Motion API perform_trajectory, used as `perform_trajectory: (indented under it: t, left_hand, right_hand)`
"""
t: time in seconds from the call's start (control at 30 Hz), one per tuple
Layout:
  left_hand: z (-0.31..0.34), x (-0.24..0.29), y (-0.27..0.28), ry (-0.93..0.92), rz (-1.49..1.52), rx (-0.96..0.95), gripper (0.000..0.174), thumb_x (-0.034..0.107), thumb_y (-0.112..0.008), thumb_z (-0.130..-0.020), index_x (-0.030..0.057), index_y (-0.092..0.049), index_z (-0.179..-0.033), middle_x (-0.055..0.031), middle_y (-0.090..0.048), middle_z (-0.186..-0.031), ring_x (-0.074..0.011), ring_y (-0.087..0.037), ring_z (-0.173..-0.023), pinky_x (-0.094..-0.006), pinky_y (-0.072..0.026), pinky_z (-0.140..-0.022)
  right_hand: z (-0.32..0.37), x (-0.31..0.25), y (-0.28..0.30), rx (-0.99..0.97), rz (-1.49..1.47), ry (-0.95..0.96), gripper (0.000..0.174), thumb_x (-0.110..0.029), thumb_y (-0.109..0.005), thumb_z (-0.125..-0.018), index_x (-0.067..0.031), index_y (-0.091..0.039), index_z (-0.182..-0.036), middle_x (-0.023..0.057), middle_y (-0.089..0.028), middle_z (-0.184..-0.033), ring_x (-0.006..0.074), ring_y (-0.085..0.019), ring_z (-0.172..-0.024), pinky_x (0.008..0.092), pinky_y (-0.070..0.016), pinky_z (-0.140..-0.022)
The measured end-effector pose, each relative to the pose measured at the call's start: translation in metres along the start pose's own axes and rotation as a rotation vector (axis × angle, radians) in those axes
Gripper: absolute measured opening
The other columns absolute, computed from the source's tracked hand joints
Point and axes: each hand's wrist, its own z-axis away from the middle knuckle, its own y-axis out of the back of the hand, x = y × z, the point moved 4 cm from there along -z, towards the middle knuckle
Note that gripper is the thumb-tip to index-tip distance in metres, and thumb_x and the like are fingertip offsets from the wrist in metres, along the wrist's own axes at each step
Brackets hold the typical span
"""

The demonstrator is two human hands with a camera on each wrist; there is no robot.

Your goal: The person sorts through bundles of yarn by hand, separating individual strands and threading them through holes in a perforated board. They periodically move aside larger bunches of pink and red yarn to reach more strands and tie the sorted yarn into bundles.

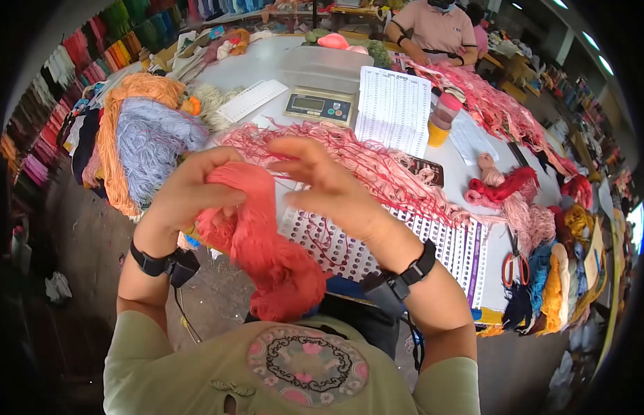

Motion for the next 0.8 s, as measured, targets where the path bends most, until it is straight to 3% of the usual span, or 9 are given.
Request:
perform_trajectory:
  t: [0.13,0.23,0.3,0.33,0.4,0.47,0.67,0.77,0.8]
  left_hand:
    - [-0.002,0.013,-0.013,-0.044,-0.188,-0.063,0.026,0.001,-0.067,-0.077,-0.0002,-0.056,-0.1,-0.0051,-0.063,-0.071,-0.0093,-0.06,-0.058,-0.0215,-0.0458,-0.049]
    - [0.016,0.022,-0.014,0.127,-0.183,-0.223,0.032,0.0,-0.069,-0.073,-0.0009,-0.055,-0.102,-0.0079,-0.066,-0.076,-0.0116,-0.062,-0.061,-0.0217,-0.0465,-0.051]
    - [0.024,-0.003,-0.004,0.245,0.073,-0.614,0.034,0.001,-0.073,-0.072,-0.0035,-0.057,-0.102,-0.0133,-0.069,-0.091,-0.0186,-0.066,-0.079,-0.0279,-0.0518,-0.064]
    - [0.023,-0.015,0.002,0.252,0.071,-0.62,0.034,0.001,-0.073,-0.072,-0.0035,-0.057,-0.102,-0.0133,-0.069,-0.091,-0.0186,-0.066,-0.079,-0.0279,-0.0518,-0.064]
    - [0.043,-0.022,-0.011,0.181,0.141,-1.157,0.044,0.015,-0.075,-0.078,-0.0059,-0.053,-0.11,-0.0182,-0.066,-0.097,-0.0232,-0.067,-0.085,-0.035,-0.0541,-0.07]
    - [0.05,-0.017,-0.016,0.126,0.185,-1.234,0.038,0.015,-0.064,-0.087,-0.0079,-0.053,-0.114,-0.0203,-0.064,-0.102,-0.0271,-0.066,-0.09,-0.0416,-0.0538,-0.076]
    - [0.22,0.021,0.136,-0.72,0.163,-0.197,0.049,0.029,-0.054,-0.092,-0.0028,-0.044,-0.128,-0.0191,-0.045,-0.131,-0.0294,-0.05,-0.116,-0.0361,-0.0514,-0.085]
    - [0.162,0.076,0.076,-1.08,0.122,0.395,0.055,0.036,-0.049,-0.095,-0.0003,-0.04,-0.135,-0.0185,-0.036,-0.145,-0.0306,-0.043,-0.129,-0.0333,-0.0503,-0.09]
    - [0.16,0.073,0.075,-1.083,0.123,0.398,0.055,0.036,-0.049,-0.095,-0.0003,-0.04,-0.135,-0.0185,-0.036,-0.145,-0.0306,-0.043,-0.129,-0.0333,-0.0503,-0.09]
  right_hand:
    - [0.001,-0.008,-0.035,0.113,0.405,0.094,0.077,0.008,-0.057,-0.07,-0.0073,-0.029,-0.14,0.0104,-0.055,-0.114,0.0167,-0.055,-0.105,0.0296,-0.0443,-0.09]
    - [-0.004,-0.037,-0.026,0.089,0.182,0.026,0.078,0.009,-0.056,-0.069,-0.0052,-0.028,-0.141,0.0059,-0.064,-0.085,0.0102,-0.056,-0.062,0.0215,-0.0443,-0.056]
    - [-0.008,-0.064,-0.02,0.098,-0.041,-0.004,0.075,0.008,-0.055,-0.069,-0.0037,-0.032,-0.139,0.0102,-0.065,-0.097,0.0149,-0.062,-0.075,0.0251,-0.0496,-0.065]
    - [-0.014,-0.069,-0.013,0.106,-0.045,-0.003,0.075,0.008,-0.055,-0.069,-0.0037,-0.032,-0.139,0.0102,-0.065,-0.097,0.0149,-0.062,-0.075,0.0251,-0.0496,-0.065]
    - [-0.025,-0.084,0.004,0.105,-0.352,0.204,0.067,0.008,-0.055,-0.074,-0.0011,-0.031,-0.136,0.0135,-0.065,-0.093,0.0141,-0.062,-0.077,0.0271,-0.0502,-0.063]
    - [-0.032,-0.086,0.012,0.122,-0.343,0.2,0.065,0.004,-0.058,-0.077,-0.0013,-0.032,-0.136,0.013,-0.064,-0.097,0.0137,-0.062,-0.077,0.0272,-0.05,-0.064]
    - [-0.024,0.004,0.025,-0.073,0.225,-0.102,0.051,-0.015,-0.064,-0.085,-0.0041,-0.044,-0.13,0.0108,-0.06,-0.115,0.0176,-0.06,-0.1,0.0325,-0.0507,-0.085]
    - [0.014,0.054,0.056,-0.216,0.046,-0.528,0.047,-0.025,-0.067,-0.087,-0.0048,-0.049,-0.125,0.0088,-0.063,-0.108,0.0171,-0.061,-0.095,0.0304,-0.0518,-0.08]
    - [0.033,0.074,0.067,-0.232,0.04,-0.763,0.046,-0.032,-0.063,-0.089,-0.0047,-0.049,-0.124,0.0104,-0.064,-0.102,0.0188,-0.064,-0.088,0.0321,-0.0538,-0.075]
